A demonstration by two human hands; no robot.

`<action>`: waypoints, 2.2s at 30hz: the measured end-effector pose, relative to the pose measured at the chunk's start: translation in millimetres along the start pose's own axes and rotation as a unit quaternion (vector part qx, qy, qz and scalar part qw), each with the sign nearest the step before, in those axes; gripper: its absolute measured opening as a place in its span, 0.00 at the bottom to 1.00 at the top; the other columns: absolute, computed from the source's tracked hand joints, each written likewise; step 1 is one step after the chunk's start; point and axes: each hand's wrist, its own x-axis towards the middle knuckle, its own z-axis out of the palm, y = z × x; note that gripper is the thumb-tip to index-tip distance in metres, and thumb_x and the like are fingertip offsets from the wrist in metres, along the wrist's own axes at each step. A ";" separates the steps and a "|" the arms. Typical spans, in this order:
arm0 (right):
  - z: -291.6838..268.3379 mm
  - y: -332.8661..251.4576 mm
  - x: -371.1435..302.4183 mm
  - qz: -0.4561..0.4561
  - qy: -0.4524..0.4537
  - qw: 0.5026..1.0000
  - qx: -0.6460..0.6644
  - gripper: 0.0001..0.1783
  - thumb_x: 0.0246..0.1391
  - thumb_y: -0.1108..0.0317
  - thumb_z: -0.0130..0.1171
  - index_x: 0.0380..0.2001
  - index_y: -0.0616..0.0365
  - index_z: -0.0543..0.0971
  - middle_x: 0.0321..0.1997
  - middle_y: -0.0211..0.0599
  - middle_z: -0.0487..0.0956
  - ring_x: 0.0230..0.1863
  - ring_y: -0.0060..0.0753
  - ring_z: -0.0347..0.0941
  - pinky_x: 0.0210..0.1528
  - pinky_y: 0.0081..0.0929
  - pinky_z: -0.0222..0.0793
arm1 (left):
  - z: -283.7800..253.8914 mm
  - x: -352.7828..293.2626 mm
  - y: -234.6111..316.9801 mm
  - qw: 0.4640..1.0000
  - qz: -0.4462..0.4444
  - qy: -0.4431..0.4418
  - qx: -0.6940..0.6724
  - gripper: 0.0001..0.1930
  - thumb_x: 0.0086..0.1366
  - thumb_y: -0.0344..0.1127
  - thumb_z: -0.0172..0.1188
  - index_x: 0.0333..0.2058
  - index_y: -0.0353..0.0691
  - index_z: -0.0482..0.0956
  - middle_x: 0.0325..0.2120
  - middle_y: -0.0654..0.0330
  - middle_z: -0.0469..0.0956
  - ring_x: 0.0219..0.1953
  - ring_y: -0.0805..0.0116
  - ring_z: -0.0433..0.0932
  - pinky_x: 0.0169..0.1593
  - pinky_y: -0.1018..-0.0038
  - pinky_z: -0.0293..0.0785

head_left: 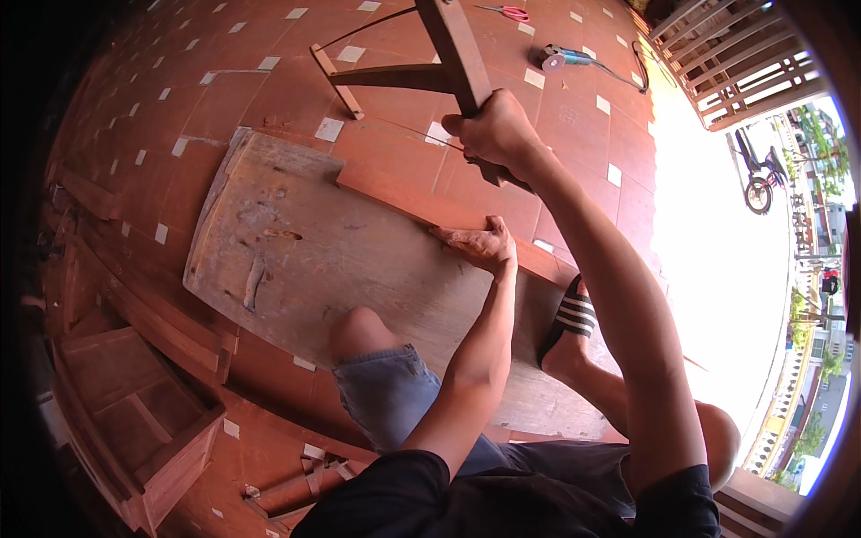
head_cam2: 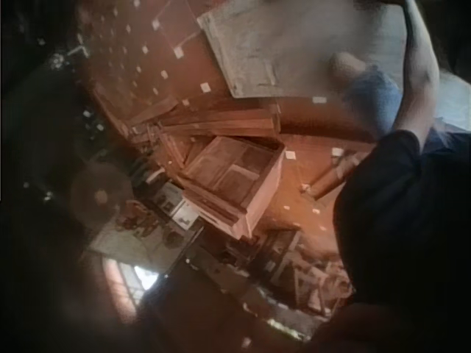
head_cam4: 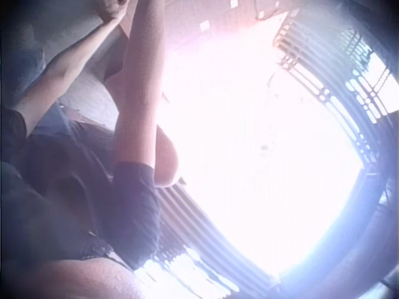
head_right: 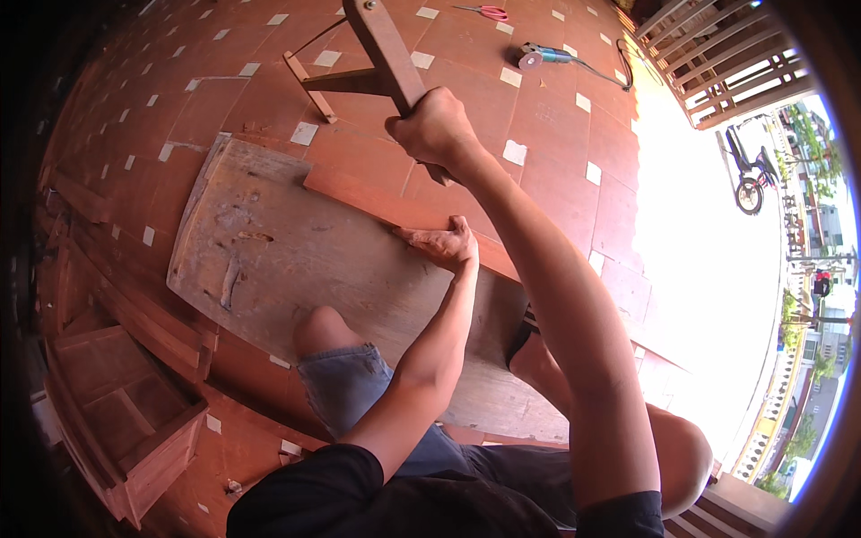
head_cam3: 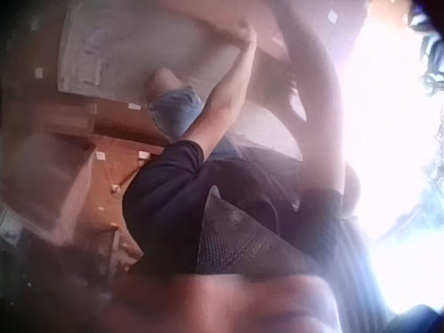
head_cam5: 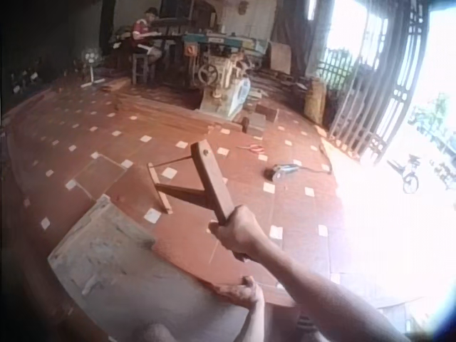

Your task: The person sits on the floor and uses a hand saw to cut a long wooden plank into smaller pieces. They position the plank, saw through it, and then separate the cut sections.

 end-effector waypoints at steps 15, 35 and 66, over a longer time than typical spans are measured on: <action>-50.0 -14.5 30.0 -0.023 -0.038 0.999 -0.026 0.17 0.51 0.65 0.67 0.18 0.64 0.74 0.19 0.37 0.77 0.19 0.28 0.76 0.25 0.31 0.78 | -63.9 206.0 -26.4 0.969 0.205 -0.056 0.130 0.57 0.60 0.63 0.70 0.73 0.32 0.51 0.73 0.35 0.47 0.71 0.38 0.56 0.71 0.49 0.56; -138.1 -100.6 155.8 -0.061 -0.168 0.965 -0.193 0.13 0.58 0.61 0.55 0.34 0.59 0.81 0.28 0.34 0.82 0.29 0.35 0.79 0.32 0.37 0.77 | -31.2 329.7 7.1 0.763 0.457 -0.350 0.294 0.23 0.66 0.49 0.59 0.16 0.40 0.81 0.20 0.48 0.82 0.26 0.42 0.81 0.34 0.50 0.77; 87.6 67.5 -89.7 0.084 0.093 0.926 0.357 0.18 0.62 0.69 0.66 0.18 0.56 0.74 0.17 0.30 0.74 0.20 0.25 0.72 0.25 0.27 0.70 | -65.5 369.4 -51.7 0.688 0.594 -0.416 0.026 0.41 0.42 0.62 0.79 0.50 0.46 0.73 0.46 0.59 0.75 0.52 0.52 0.72 0.60 0.57 0.69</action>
